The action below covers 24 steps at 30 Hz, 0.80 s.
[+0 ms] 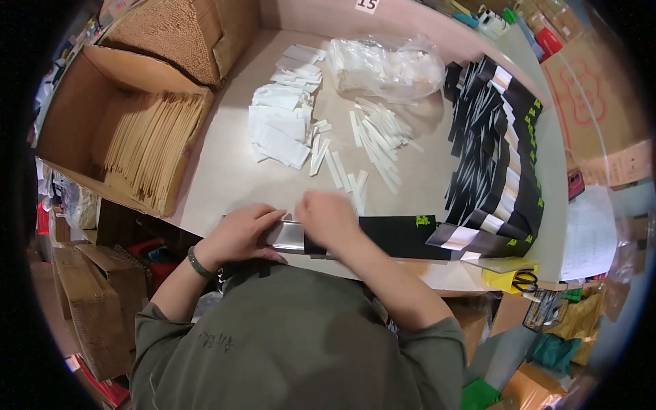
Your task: Manually packaging wooden sticks into plastic bags using a metal funnel tool to guide them.
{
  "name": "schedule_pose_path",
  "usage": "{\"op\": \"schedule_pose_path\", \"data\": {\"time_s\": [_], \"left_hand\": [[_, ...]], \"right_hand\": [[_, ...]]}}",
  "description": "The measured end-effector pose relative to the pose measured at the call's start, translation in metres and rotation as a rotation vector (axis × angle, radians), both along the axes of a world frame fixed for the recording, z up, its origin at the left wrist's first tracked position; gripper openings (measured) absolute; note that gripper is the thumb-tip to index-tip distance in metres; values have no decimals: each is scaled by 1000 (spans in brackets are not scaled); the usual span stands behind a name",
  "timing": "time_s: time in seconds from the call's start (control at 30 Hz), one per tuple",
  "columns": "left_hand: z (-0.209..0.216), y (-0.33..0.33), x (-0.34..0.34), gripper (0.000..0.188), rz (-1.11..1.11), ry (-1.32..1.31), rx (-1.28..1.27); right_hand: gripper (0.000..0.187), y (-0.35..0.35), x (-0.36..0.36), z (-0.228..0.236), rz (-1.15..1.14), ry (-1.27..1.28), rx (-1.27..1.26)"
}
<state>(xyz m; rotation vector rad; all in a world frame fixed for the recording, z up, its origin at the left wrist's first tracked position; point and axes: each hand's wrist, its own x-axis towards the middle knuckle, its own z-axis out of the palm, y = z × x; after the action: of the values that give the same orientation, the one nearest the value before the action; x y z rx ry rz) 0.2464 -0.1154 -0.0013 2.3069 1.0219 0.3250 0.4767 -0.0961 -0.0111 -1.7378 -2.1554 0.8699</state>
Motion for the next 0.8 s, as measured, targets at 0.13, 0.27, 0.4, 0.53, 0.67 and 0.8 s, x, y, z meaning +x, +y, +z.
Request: {"op": "schedule_pose_path", "data": {"time_s": [0.13, 0.27, 0.4, 0.53, 0.67, 0.8], "left_hand": [[9, 35, -56, 51, 417, 54, 314], [8, 63, -162, 31, 1104, 150, 324], [-30, 44, -214, 25, 1032, 242, 285], [-27, 46, -210, 22, 923, 217, 349], [-16, 53, -204, 17, 957, 243, 241], [-22, 58, -214, 13, 916, 270, 133]], "right_hand": [[19, 51, 31, -37, -113, -271, 317], [16, 44, 39, -38, -119, -271, 187], [15, 33, 45, -7, -42, -375, 225], [22, 40, 34, 18, -83, -64, 180], [7, 60, -8, 22, 79, -139, 272], [5, 85, -28, -34, 98, -114, 562]]}}
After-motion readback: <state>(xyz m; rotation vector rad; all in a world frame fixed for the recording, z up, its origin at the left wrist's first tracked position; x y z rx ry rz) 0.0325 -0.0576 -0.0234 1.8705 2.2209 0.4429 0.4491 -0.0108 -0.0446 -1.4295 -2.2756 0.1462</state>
